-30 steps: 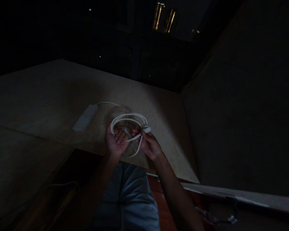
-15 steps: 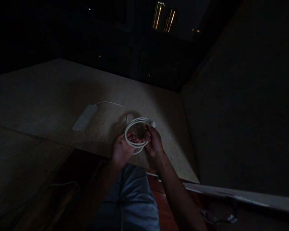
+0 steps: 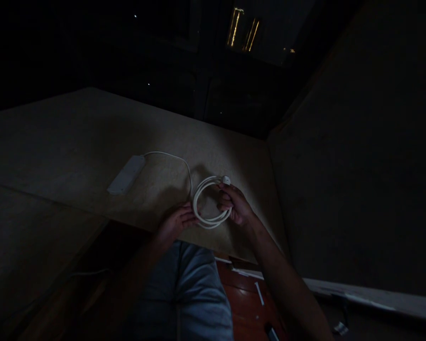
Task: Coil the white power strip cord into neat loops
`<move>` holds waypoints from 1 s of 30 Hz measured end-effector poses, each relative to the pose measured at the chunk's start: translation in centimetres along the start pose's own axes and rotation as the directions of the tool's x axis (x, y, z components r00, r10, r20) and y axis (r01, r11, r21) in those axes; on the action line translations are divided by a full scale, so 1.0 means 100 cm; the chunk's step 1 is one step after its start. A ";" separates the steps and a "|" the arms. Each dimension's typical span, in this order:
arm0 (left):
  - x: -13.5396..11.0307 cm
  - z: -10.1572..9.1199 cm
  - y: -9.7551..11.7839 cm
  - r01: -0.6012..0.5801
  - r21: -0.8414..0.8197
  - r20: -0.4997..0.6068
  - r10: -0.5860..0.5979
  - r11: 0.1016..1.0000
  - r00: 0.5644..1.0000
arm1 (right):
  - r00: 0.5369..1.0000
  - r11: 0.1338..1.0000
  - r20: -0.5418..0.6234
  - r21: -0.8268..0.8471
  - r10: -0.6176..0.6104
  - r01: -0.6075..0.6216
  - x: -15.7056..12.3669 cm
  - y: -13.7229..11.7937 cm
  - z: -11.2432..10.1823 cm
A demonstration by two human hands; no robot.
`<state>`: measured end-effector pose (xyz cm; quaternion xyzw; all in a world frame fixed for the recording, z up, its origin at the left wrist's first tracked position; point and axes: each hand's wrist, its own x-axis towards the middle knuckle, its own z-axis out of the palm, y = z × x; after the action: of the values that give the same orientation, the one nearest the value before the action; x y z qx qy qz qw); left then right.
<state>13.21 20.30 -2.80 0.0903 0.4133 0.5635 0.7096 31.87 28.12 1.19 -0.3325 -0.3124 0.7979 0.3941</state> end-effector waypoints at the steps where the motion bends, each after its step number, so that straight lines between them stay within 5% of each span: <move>1: -0.002 -0.004 -0.003 -0.046 0.008 -0.036 0.046 0.999 0.998 | 1.000 1.000 0.001 0.000 0.005 -0.005 0.000 -0.002 -0.002; 6: -0.017 -0.017 -0.015 -0.072 -0.037 -0.187 0.064 0.997 0.980 | 0.997 0.999 0.066 0.020 0.049 -0.050 -0.003 -0.011 -0.010; 9: -0.029 -0.009 -0.018 0.155 -0.144 -0.086 -0.169 0.977 0.982 | 0.990 0.994 0.115 0.050 0.087 -0.093 -0.007 -0.017 -0.009; 12: -0.033 0.006 -0.017 0.378 -0.222 0.064 -0.374 0.899 0.925 | 0.983 0.986 0.126 0.077 0.134 -0.145 -0.013 -0.024 -0.005; 16: -0.023 0.022 -0.013 0.266 -0.316 0.011 -0.277 0.911 0.961 | 0.953 0.963 0.150 0.022 0.262 -0.268 -0.020 -0.032 -0.005; 19: -0.011 0.025 -0.009 0.173 -0.307 -0.033 -0.192 0.936 0.981 | 0.892 0.913 0.198 -0.054 0.406 -0.404 -0.021 -0.033 -0.012; 23: 0.001 0.021 -0.010 0.243 -0.185 0.086 -0.231 0.952 0.969 | 0.775 0.826 0.288 -0.162 0.562 -0.539 -0.016 -0.031 -0.027; 27: 0.010 0.016 -0.022 0.367 -0.051 0.251 -0.344 0.929 0.905 | 0.649 0.700 0.272 -0.369 0.711 -0.612 -0.003 -0.030 -0.037; 30: 0.014 0.016 -0.031 0.414 -0.006 0.346 -0.387 0.910 0.855 | 0.614 0.625 0.235 -0.545 0.754 -0.559 0.010 -0.031 -0.037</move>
<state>16.56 21.04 -4.28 0.0688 0.2724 0.3955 0.8744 35.60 31.33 1.06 -0.3109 -0.4081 0.8527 -0.0988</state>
